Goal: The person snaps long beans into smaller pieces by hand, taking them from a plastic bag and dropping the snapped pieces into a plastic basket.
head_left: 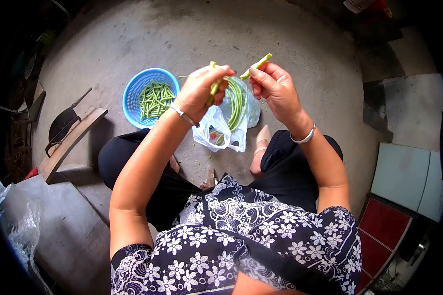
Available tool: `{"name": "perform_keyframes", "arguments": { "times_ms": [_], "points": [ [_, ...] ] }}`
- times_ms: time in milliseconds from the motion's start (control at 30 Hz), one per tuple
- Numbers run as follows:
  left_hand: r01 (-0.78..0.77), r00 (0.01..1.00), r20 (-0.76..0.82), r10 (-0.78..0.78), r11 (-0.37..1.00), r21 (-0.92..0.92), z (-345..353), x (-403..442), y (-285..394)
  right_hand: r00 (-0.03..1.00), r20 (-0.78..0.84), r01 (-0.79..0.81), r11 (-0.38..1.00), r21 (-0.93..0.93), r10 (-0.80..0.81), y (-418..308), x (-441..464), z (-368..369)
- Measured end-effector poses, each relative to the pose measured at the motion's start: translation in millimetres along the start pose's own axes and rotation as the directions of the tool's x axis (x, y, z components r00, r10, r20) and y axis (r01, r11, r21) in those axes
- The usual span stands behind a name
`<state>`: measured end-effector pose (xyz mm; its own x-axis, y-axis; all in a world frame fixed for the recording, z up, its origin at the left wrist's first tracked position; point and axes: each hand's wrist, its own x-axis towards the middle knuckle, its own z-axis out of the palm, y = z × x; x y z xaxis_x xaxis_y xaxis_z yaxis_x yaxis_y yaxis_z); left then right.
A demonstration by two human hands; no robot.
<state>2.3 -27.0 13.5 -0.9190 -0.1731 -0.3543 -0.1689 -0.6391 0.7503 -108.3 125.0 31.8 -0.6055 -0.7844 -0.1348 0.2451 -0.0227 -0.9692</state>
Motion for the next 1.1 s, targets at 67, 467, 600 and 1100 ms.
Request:
{"name": "perform_keyframes", "arguments": {
  "times_ms": [67,467,600,1100],
  "points": [
    [0.046,0.996,0.069,-0.051,0.996,0.075,6,-2,0,0.997,0.054,-0.045,0.999,-0.023,0.046,0,0,1],
    [-0.036,0.999,-0.011,0.035,0.997,-0.073,15,-2,-12,0.864,0.183,0.407,0.437,-0.802,-0.469,0,-17,24],
    [-0.109,0.993,-0.051,0.111,0.993,0.038,16,-1,-19,0.813,0.219,0.464,0.374,-0.803,-0.54,4,-15,23],
    [0.006,0.972,0.232,-0.022,0.998,0.067,7,-17,3,0.772,-0.363,0.195,0.739,-0.645,-0.521,-24,21,-61]
  ]
}}
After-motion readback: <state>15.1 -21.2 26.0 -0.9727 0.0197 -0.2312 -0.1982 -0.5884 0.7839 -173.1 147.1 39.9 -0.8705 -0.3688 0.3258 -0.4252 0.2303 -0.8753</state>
